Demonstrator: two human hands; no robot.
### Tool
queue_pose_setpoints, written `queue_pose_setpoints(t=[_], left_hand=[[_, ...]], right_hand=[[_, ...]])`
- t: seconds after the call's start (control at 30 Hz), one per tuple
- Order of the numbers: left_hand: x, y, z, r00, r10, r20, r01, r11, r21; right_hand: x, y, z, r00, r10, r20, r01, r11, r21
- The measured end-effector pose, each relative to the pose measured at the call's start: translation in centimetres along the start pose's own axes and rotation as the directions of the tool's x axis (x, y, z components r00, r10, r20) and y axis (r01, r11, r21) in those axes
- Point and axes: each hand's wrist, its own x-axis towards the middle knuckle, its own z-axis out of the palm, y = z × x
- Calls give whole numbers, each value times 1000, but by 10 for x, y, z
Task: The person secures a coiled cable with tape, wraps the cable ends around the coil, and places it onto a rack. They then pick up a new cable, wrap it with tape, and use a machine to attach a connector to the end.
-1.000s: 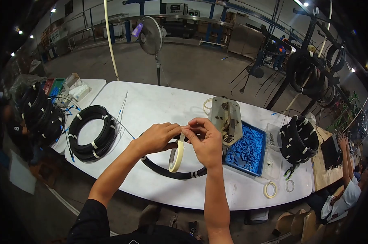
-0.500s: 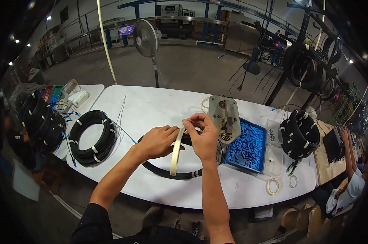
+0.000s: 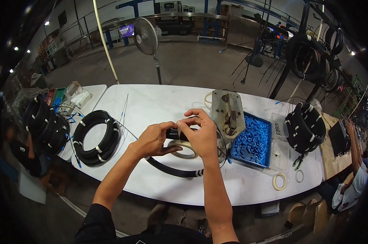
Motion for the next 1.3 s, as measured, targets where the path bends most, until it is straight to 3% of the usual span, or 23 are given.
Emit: queue_pose_setpoints(t=[0.17, 0.27, 0.33, 0.47, 0.57, 0.63, 0.87, 1.03, 1.17, 1.3], left_hand=[[0, -3, 7, 1000, 5, -22, -6, 1000, -30], [1, -8, 13, 994, 84, -68, -84, 996, -3], [0, -6, 12, 986, 128, -105, -119, 989, 85], [2, -9, 14, 967, 249, -55, -231, 947, 223], [2, -10, 15, 947, 301, -114, -283, 947, 156], [4, -3, 12, 967, 239, -88, -236, 971, 45], [12, -5, 15, 968, 249, -39, -247, 967, 61], [15, -1, 15, 920, 377, -108, -365, 924, 113], [17, -7, 21, 917, 369, -151, -361, 929, 78], [19, -6, 23, 907, 387, -167, -380, 922, 73]], right_hand=[[6, 6, -6, 999, 30, 26, -29, 998, -59], [7, 7, -10, 998, 59, 26, -59, 998, -3], [5, 4, -13, 991, 117, 59, -125, 979, 163], [5, 4, -17, 988, 121, 92, -138, 969, 204], [4, 1, -19, 982, 150, 112, -174, 952, 250], [4, -1, -20, 981, 164, 107, -183, 960, 211], [2, 2, -31, 971, 176, 162, -219, 928, 301], [1, 4, -33, 970, 184, 158, -222, 934, 280], [2, 6, -30, 974, 187, 130, -215, 942, 257], [3, 10, -30, 986, 155, 59, -161, 980, 119]])
